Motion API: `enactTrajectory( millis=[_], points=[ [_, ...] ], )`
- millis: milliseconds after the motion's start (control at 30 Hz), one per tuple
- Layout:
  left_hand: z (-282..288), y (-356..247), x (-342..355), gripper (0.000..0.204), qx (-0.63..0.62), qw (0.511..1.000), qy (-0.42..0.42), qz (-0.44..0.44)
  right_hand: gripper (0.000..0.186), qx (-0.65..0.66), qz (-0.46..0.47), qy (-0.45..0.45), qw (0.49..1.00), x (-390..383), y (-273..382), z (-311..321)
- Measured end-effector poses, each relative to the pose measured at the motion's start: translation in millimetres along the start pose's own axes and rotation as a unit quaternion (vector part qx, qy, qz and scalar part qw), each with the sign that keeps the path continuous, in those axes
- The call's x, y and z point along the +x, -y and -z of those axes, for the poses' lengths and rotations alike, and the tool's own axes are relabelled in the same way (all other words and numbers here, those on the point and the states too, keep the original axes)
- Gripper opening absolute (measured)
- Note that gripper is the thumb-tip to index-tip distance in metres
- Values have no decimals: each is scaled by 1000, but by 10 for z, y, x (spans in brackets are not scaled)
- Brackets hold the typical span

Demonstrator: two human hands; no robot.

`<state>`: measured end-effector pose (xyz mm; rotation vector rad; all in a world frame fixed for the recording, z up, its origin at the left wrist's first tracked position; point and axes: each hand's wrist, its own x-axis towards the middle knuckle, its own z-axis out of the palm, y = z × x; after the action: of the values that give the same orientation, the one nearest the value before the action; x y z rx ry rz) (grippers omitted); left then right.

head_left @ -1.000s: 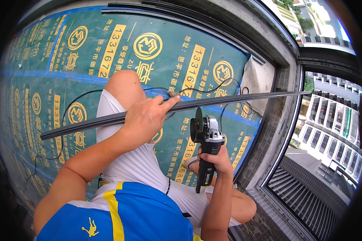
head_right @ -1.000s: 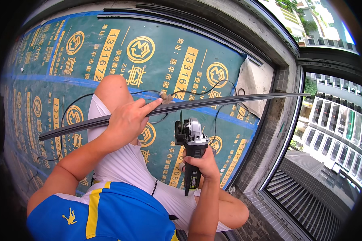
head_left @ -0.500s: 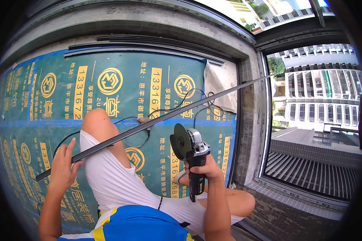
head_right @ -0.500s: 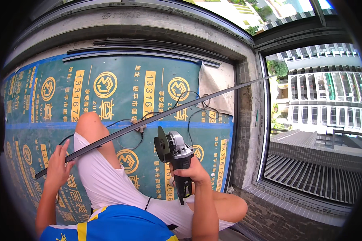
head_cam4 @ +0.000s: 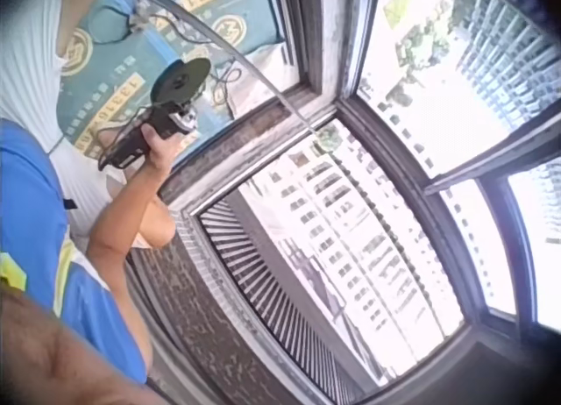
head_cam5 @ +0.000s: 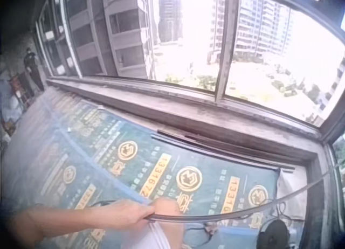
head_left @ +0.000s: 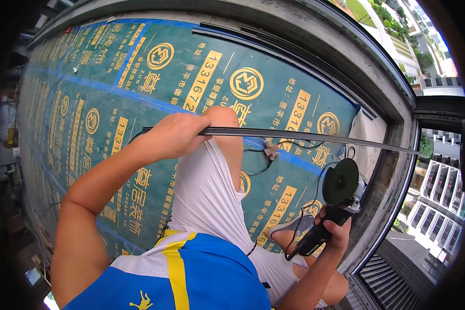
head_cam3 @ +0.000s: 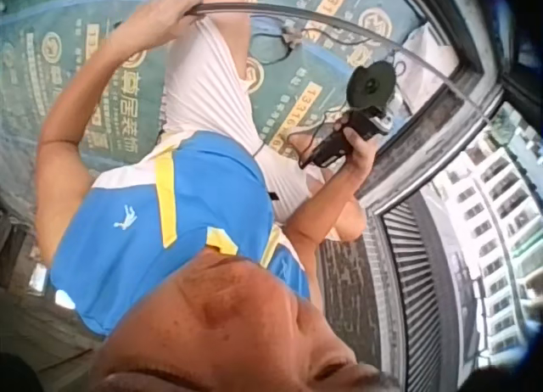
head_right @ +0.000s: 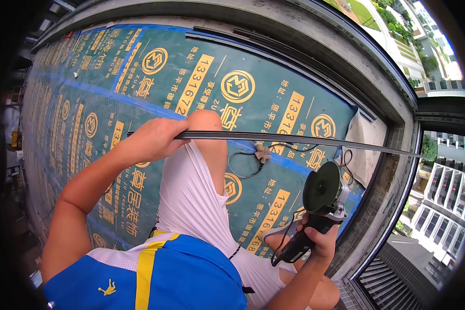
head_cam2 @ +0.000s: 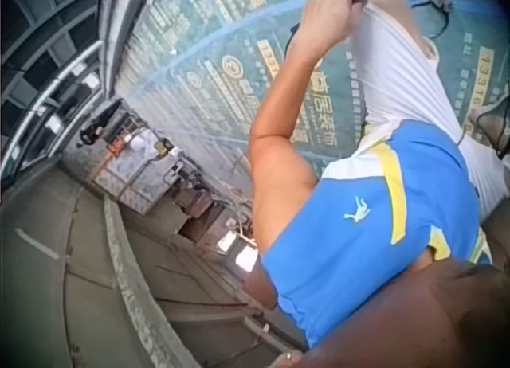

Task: Cutting metal trim with an angle grinder and installing window frame components using a drill.

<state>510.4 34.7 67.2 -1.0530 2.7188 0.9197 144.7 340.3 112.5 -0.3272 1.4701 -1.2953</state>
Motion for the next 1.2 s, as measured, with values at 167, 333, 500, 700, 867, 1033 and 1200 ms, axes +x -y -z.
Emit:
enactTrajectory(
  millis=[167,333,500,700,867,1033,1200],
  points=[
    [239,-84,-136,23,11,995,98,26,64,-86,-28,7,996,10,-8,-183],
    [88,-194,-58,23,-68,995,66,26,55,-203,10,-9,979,-31,-30,-409],
    [93,-374,81,22,-9,996,-6,-83,52,-283,14,-84,955,-71,-159,-548],
    [-6,-464,213,19,26,999,25,-23,45,-331,60,-119,934,-110,-162,-545],
    [-26,-741,327,18,-7,998,18,-59,45,-368,138,-124,911,-103,-211,-626],
    [-113,-802,328,20,-34,998,42,-34,47,-443,122,-142,877,-146,-173,-945],
    [-197,-881,346,18,-69,994,16,-81,45,-478,169,-146,849,-93,-354,-884]
  ],
)
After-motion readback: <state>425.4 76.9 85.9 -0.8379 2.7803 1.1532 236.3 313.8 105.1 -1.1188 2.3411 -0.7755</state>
